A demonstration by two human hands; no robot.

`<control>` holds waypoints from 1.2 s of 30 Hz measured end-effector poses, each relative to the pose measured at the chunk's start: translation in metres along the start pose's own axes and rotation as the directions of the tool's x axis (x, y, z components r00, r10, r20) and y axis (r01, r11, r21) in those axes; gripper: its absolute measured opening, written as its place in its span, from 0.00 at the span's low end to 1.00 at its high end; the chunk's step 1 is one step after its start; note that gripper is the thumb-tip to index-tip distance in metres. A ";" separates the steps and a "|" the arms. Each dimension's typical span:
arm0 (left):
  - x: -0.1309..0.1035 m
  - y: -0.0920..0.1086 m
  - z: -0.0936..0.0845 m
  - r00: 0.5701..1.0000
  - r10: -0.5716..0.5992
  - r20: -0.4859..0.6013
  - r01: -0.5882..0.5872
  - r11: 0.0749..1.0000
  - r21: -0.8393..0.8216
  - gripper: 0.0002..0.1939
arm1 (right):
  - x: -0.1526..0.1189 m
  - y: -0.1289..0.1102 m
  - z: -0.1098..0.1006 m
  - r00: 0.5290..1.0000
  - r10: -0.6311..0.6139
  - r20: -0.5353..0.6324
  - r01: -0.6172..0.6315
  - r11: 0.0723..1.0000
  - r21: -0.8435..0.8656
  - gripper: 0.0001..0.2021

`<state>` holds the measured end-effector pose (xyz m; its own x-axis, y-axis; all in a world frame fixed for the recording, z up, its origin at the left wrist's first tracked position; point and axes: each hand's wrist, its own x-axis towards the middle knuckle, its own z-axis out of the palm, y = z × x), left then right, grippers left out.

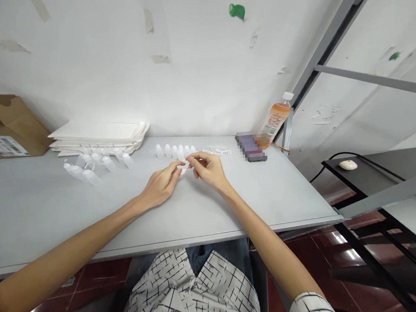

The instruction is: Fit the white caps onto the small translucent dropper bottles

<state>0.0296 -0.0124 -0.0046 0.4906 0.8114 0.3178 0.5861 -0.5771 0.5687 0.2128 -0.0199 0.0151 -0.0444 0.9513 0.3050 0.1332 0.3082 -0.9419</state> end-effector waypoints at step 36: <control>-0.003 0.001 0.002 0.994 0.000 -0.112 -0.012 0.994 -0.106 0.12 | -0.003 0.002 0.002 0.961 0.158 0.228 -0.169 0.985 0.031 0.24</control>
<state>0.0305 -0.0155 -0.0063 0.4155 0.8166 0.4008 0.5081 -0.5738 0.6423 0.2110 -0.0225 0.0123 -0.2469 0.9625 0.1123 0.1078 0.1424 -0.9839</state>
